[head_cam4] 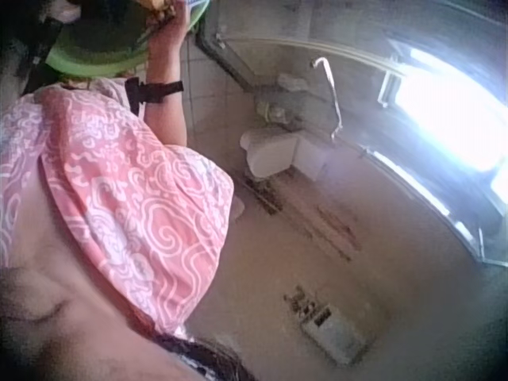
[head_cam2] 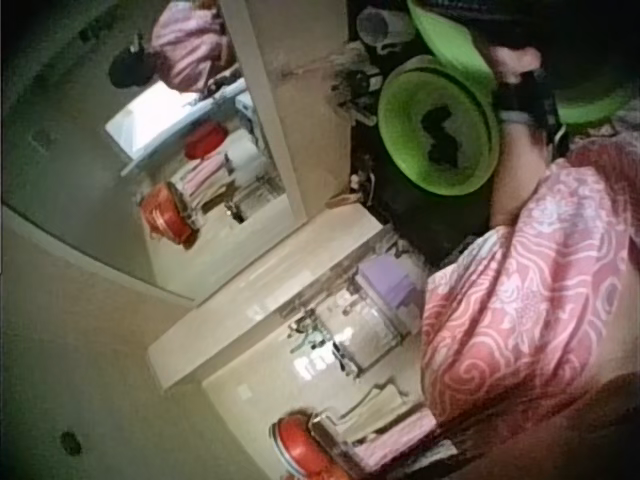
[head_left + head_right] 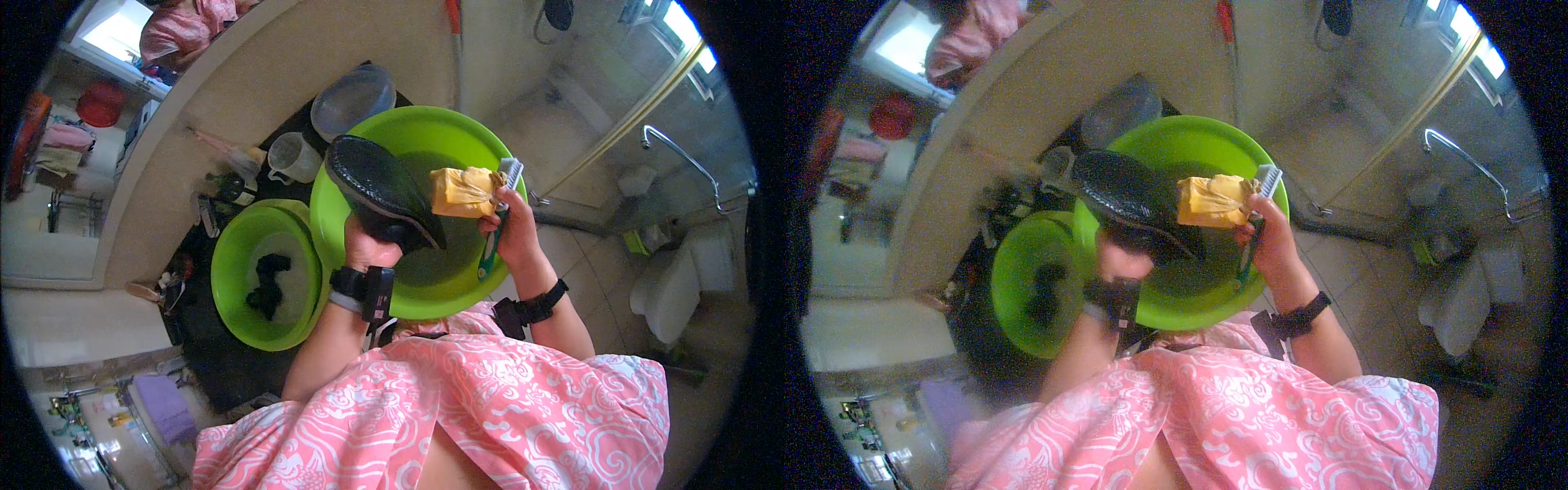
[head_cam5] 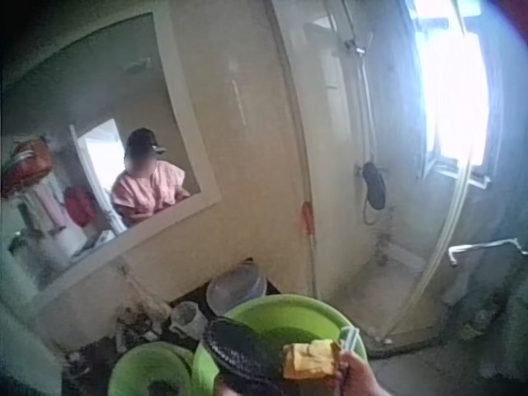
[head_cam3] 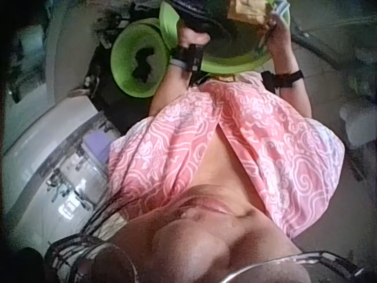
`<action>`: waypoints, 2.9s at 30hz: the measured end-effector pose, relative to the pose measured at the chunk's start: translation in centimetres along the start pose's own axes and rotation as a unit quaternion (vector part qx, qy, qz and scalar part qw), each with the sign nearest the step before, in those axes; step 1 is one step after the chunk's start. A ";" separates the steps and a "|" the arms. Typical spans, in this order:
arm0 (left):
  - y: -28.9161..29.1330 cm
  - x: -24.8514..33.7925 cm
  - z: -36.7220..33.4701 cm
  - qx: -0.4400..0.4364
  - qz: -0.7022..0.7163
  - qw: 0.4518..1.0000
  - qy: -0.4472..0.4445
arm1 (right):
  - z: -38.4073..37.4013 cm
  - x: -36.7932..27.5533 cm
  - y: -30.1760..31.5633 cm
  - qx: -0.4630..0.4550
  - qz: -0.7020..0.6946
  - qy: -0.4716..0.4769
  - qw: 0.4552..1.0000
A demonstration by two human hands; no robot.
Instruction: The person scrubs a black shoe with a yellow sponge and then a white brush over a green basin filled with water. The shoe is rotated to clean different areas, and the brush is used to scrub the upper and sole.
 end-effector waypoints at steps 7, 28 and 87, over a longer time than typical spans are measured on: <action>1.3 -0.4 -0.8 0.036 0.294 0.953 0.069 | -0.3 0.8 -0.6 -0.012 -0.031 0.018 0.999; -0.8 0.6 -1.1 -0.041 0.386 0.908 0.158 | 2.2 0.9 -2.3 -0.031 -0.125 0.022 0.991; -2.5 2.1 -0.5 -0.042 0.359 0.932 0.031 | 0.4 0.0 -16.5 0.031 0.782 0.321 0.534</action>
Point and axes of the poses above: each hand's wrist, its own z-axis away from the middle knuckle, its own y-axis out of the back of the hand, x = y × z, the point moved 5 cm from there along -z, towards the middle knuckle, and after that the axes turned 2 degrees about z, right-handed, at the moved point
